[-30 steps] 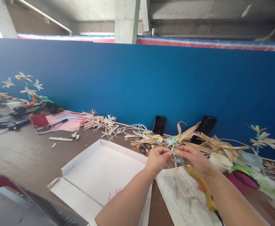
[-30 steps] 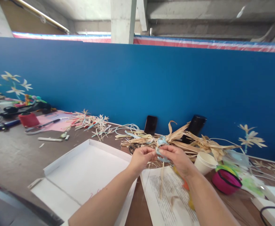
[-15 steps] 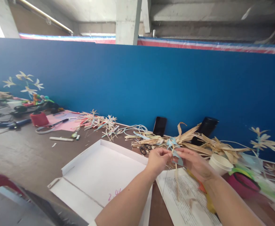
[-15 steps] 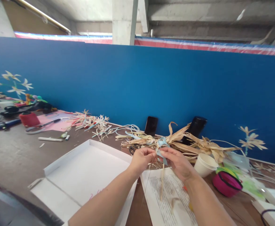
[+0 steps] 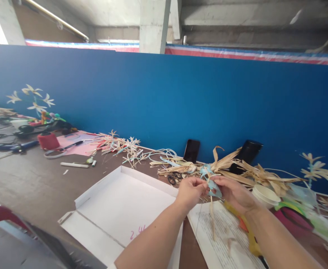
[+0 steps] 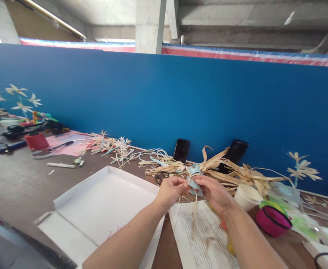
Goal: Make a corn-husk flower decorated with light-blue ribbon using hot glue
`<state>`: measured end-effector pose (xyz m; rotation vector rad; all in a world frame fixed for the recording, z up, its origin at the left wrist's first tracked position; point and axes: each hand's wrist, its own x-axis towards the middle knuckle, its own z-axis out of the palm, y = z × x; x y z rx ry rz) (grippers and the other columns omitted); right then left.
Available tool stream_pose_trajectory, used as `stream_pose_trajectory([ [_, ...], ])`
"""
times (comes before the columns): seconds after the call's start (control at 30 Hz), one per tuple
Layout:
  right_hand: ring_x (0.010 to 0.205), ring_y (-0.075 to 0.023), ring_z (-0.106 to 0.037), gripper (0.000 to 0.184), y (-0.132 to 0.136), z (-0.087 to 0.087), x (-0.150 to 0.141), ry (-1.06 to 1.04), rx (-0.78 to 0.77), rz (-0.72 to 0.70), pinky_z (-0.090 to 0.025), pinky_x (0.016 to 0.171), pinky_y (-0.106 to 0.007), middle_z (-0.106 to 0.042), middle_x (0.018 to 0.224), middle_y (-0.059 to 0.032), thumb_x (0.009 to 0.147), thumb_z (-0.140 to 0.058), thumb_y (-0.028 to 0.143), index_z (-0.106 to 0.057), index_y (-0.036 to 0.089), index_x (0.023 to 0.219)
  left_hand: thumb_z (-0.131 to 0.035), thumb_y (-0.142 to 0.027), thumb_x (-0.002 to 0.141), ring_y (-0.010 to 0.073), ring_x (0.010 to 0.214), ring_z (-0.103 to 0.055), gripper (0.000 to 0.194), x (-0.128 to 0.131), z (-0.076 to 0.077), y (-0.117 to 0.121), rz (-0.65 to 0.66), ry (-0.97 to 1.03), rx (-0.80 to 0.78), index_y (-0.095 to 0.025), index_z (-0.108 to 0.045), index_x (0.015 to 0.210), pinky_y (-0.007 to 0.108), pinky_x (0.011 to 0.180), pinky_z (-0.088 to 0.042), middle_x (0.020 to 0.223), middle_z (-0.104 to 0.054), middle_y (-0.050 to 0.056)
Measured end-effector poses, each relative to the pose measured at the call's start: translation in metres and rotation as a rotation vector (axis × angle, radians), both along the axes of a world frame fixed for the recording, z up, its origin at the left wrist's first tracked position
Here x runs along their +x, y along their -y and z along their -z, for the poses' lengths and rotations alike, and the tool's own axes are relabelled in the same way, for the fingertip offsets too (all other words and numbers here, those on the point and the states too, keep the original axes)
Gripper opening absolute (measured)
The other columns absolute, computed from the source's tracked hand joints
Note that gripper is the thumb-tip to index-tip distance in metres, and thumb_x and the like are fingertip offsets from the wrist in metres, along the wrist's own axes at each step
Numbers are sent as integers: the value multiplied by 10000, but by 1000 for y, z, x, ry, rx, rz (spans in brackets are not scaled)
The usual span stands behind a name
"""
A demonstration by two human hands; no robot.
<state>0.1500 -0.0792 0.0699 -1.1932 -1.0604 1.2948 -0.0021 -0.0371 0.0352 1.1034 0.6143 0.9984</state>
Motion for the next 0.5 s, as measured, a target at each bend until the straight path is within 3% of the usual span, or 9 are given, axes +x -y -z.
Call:
stream_pose_trajectory([
  [0.17,701,-186,-596,170,4,-11,-6,108,-40,-24,-452,665,-303,-665,761,-39,720,-667,337,-675,196,813,-690,-289,617,90,494,-494,174,0,-2,0,-10,-2,-4,-127,-639,654,236,566,-428,544,-595,15],
  [0.5,623,-165,-599,272,0,-10,-16,203,-45,91,-445,591,-289,-672,720,-38,653,-733,346,-646,178,847,-662,-247,637,103,509,-510,119,0,-1,-1,-97,-10,16,-132,-639,657,244,561,-445,565,-595,17],
])
